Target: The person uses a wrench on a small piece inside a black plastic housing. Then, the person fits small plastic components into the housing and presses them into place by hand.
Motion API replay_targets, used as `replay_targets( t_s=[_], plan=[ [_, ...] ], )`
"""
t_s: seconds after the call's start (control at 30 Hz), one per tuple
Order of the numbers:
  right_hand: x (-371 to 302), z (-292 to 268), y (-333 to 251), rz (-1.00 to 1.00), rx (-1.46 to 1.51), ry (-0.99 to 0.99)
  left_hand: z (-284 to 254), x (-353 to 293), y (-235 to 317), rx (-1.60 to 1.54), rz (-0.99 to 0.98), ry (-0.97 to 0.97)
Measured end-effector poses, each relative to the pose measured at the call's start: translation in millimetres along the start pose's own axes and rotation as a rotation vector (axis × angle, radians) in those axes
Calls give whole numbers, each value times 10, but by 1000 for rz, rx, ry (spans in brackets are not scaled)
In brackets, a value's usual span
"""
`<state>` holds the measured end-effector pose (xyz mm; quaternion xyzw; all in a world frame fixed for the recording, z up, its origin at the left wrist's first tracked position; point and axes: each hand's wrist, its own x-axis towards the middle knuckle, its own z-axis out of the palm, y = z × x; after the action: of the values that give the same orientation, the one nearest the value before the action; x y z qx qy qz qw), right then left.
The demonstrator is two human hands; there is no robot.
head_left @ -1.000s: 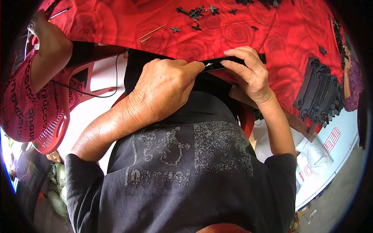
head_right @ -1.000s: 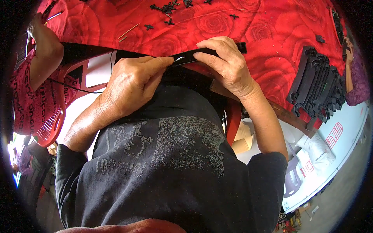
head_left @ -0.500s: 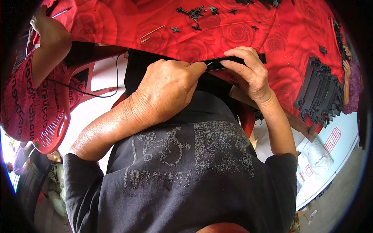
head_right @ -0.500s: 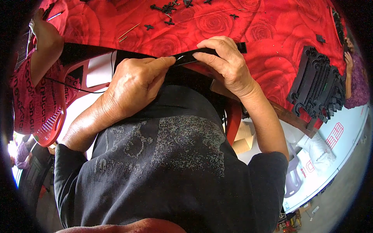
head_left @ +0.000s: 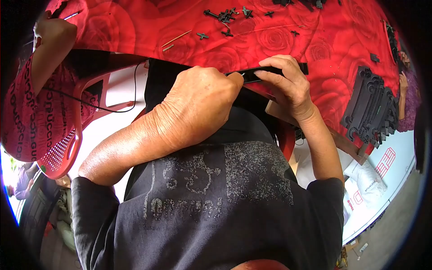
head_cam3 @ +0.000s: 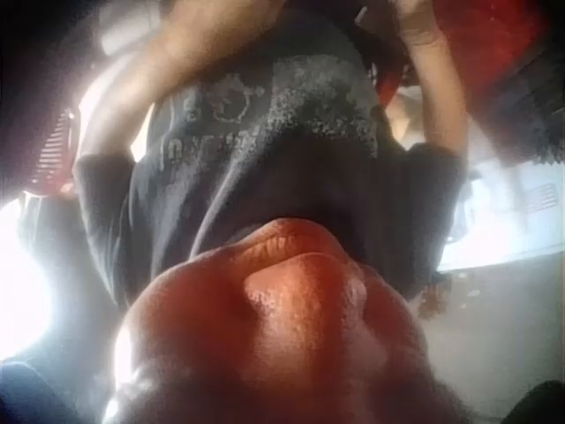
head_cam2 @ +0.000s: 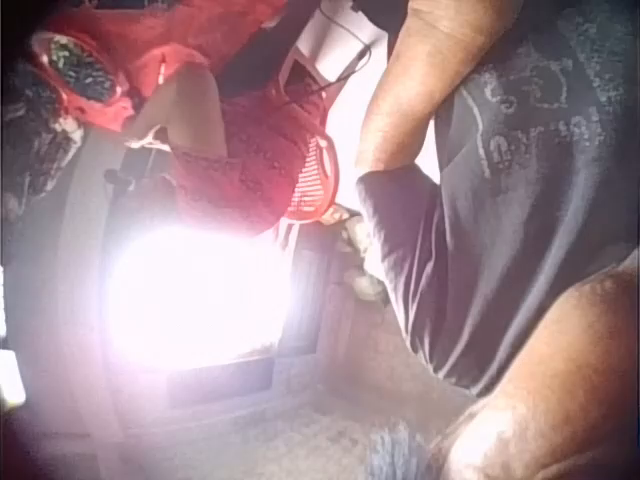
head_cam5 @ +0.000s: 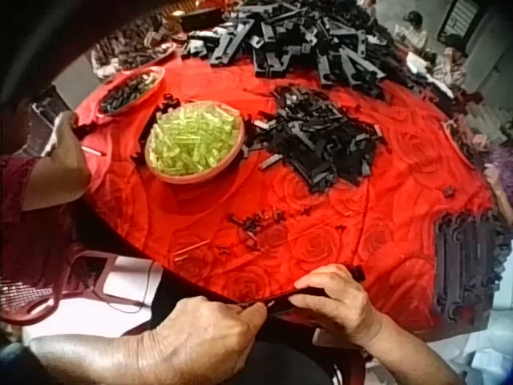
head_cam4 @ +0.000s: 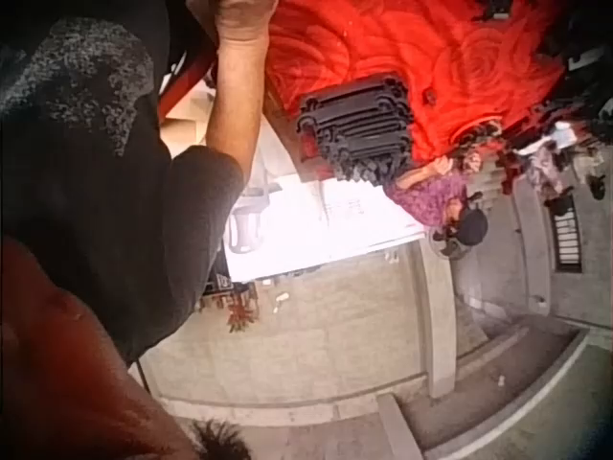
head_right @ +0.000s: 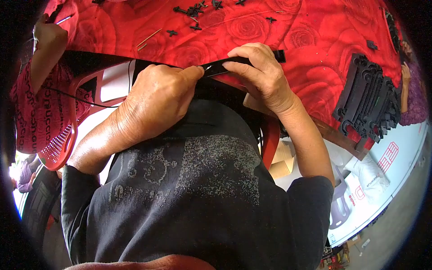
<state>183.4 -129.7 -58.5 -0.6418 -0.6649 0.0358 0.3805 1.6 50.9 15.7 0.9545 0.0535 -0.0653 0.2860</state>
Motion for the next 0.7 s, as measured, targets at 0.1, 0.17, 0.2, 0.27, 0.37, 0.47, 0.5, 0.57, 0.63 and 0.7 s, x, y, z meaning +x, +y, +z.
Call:
replay_targets(
  t_s=[0.1,0.17,0.2,0.27,0.37,0.47,0.5,0.57,0.63,0.7],
  plan=[
    [-4,2,6,3,2,2,-8,26,14,1,38,4],
    [3,6,8,4,4,4,-9,34,10,0,44,-2],
    [2,10,5,4,5,7,-13,35,13,1,44,-2],
    [2,14,13,5,8,10,-18,42,20,2,49,-5],
    [-3,19,20,4,15,12,-38,75,2,-9,72,-16],
    [-1,14,26,-3,-2,4,-93,129,18,16,101,-49],
    [-2,15,23,-6,-1,2,-105,143,19,16,101,-52],
    [3,20,18,-9,3,1,-129,164,20,32,107,-88],
    [3,13,6,0,12,-12,-141,191,40,56,108,-110],
    [8,1,-13,8,20,-14,-160,210,57,82,109,-130]
  ],
)
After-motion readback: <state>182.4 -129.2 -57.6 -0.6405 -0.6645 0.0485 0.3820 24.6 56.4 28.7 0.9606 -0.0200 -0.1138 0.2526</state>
